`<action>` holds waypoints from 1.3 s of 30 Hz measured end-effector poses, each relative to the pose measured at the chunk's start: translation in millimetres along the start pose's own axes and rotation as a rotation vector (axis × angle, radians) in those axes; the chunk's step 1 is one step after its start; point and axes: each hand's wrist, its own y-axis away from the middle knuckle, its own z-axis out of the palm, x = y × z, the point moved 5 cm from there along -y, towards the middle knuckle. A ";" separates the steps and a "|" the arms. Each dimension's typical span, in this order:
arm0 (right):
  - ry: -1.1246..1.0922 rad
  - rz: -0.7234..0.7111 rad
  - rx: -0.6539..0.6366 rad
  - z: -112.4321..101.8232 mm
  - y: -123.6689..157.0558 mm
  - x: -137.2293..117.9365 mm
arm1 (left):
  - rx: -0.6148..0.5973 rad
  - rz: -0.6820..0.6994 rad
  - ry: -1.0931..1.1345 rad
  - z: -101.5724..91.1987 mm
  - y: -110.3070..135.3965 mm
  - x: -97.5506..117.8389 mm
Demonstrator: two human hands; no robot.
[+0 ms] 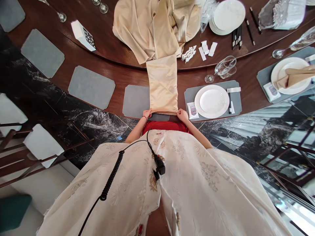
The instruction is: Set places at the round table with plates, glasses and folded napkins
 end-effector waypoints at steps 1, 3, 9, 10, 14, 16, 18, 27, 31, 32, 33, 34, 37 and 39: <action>-0.001 -0.001 -0.006 0.3 0.6 -0.2 | 0.004 -0.005 -0.012 -1.1 -0.4 -0.4; -0.002 0.003 -0.015 0.8 1.7 -0.3 | 0.001 -0.030 -0.033 -2.5 -0.8 -1.7; -0.008 0.020 -0.014 1.9 3.3 1.7 | -0.113 -0.091 0.032 -6.3 5.1 -3.6; -0.010 0.020 -0.012 2.1 3.4 2.4 | -0.159 -0.093 0.045 -7.7 7.6 -3.7; -0.005 0.022 -0.006 3.1 3.6 5.6 | -0.378 -0.064 0.088 -14.6 20.2 -5.4; -0.001 0.025 -0.006 3.8 3.5 7.1 | -0.445 -0.024 0.119 -18.0 25.2 -6.2; -0.006 0.023 -0.009 4.5 3.0 8.0 | -0.443 0.012 0.135 -21.1 26.9 -7.6; -0.010 0.002 -0.008 3.8 3.1 5.1 | -0.315 -0.023 0.087 -21.1 18.1 -15.2; -0.001 -0.013 -0.021 4.0 5.1 2.1 | -0.276 -0.076 0.047 -18.7 16.8 -17.6; 0.004 -0.016 -0.027 4.3 5.5 1.5 | -0.258 -0.080 0.033 -18.0 16.6 -17.7; 0.009 -0.019 -0.032 4.6 5.8 1.2 | -0.241 -0.080 0.019 -17.2 16.4 -17.6; 0.016 -0.020 -0.037 4.9 6.0 1.1 | -0.228 -0.077 0.006 -16.2 16.1 -17.3; 0.029 -0.031 -0.051 6.3 6.2 1.9 | -0.209 -0.057 -0.041 -14.0 15.3 -16.3; 0.028 -0.040 -0.050 7.0 6.1 3.1 | -0.203 -0.042 -0.061 -13.8 15.4 -16.0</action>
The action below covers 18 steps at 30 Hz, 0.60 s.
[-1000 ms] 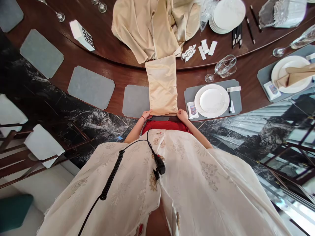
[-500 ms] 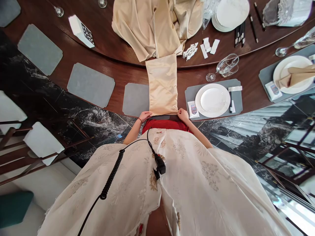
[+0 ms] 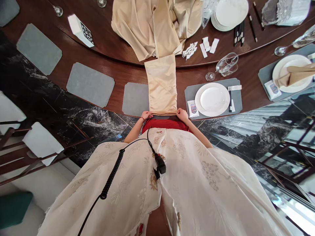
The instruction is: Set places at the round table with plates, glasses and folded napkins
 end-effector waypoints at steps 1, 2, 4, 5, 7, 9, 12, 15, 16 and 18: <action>-0.003 -0.001 0.005 0.1 0.0 0.7 | -0.002 0.012 0.003 0.0 0.6 0.4; -0.007 0.001 0.013 0.1 0.2 1.4 | -0.001 0.030 0.015 -0.3 1.5 1.2; -0.027 0.012 0.029 -0.6 0.8 2.2 | 0.001 0.084 0.060 -0.9 4.8 4.6; -0.051 0.022 0.038 -1.5 1.2 2.2 | 0.001 0.120 0.085 -0.9 7.0 7.6; -0.146 0.049 0.045 -4.2 1.9 2.1 | -0.011 0.186 0.128 -0.1 12.1 16.1; -0.301 0.059 0.023 -9.0 1.2 0.8 | -0.041 0.232 0.156 1.1 17.5 28.1; -0.519 -0.024 -0.031 -28.1 -3.9 -5.6 | -0.096 0.290 0.182 -1.0 26.2 53.9; -0.606 -0.157 0.025 -74.6 -9.0 -19.1 | -0.194 0.403 0.189 -7.4 38.3 91.4; -0.613 -0.194 0.067 -96.3 -8.4 -26.8 | -0.226 0.457 0.171 -9.9 43.7 106.5; -0.603 -0.263 0.146 -146.1 -0.7 -49.6 | -0.242 0.596 0.095 -15.3 58.2 141.0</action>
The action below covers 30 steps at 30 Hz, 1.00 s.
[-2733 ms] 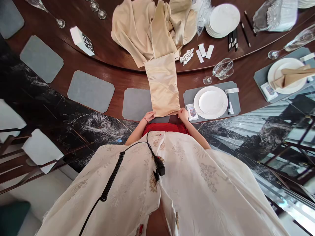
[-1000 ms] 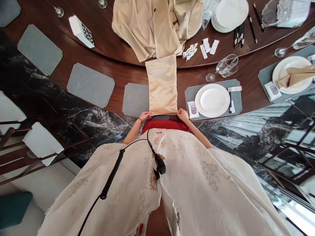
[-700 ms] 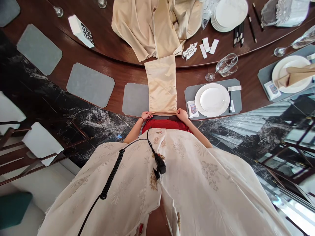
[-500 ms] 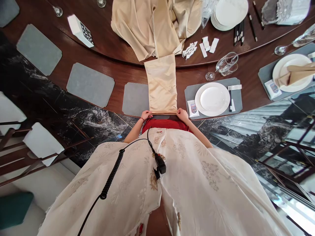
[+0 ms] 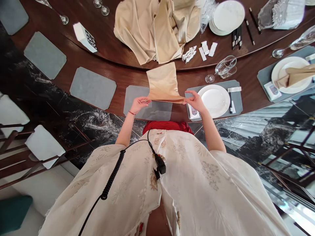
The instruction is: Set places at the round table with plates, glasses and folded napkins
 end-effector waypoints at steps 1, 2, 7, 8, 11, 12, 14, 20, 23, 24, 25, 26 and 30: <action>0.012 -0.040 0.006 -12.7 -1.7 -28.3 | 0.011 0.078 -0.063 -0.3 -2.4 22.2; 0.029 -0.080 -0.005 -24.1 -1.7 -58.9 | 0.048 0.168 -0.134 -0.4 -3.3 47.3; 0.109 -0.372 -0.062 -66.0 19.4 -212.5 | 0.149 0.796 -0.539 26.6 29.1 200.9; 0.165 -0.447 -0.029 -72.6 26.1 -238.0 | 0.109 0.944 -0.607 36.6 42.6 228.3; 0.488 -0.646 0.070 -83.5 43.8 -296.7 | 0.049 1.286 -0.679 56.0 82.0 284.2; 0.586 -0.713 0.057 -83.2 47.6 -310.1 | 0.051 1.344 -0.685 58.8 91.1 294.1; 0.686 -0.827 -0.075 -78.2 50.7 -326.9 | 0.049 1.429 -0.723 63.1 103.7 304.8; 0.695 -0.891 -0.326 -66.9 47.1 -331.1 | -0.031 1.589 -0.845 72.5 119.7 306.3; 0.708 -0.898 -0.325 -65.7 50.3 -326.4 | -0.029 1.503 -0.855 70.1 119.0 302.3; 0.715 -0.908 -0.308 -66.1 51.4 -325.4 | -0.017 1.488 -0.851 68.4 119.0 300.9; 0.716 -0.918 -0.289 -66.6 52.1 -324.6 | -0.003 1.474 -0.846 66.3 118.8 299.5; 0.712 -0.924 -0.278 -66.6 52.4 -323.8 | 0.014 1.462 -0.836 63.9 118.5 298.3; 0.630 -0.922 -0.302 -60.7 52.3 -321.9 | 0.116 1.345 -0.773 50.4 115.0 294.6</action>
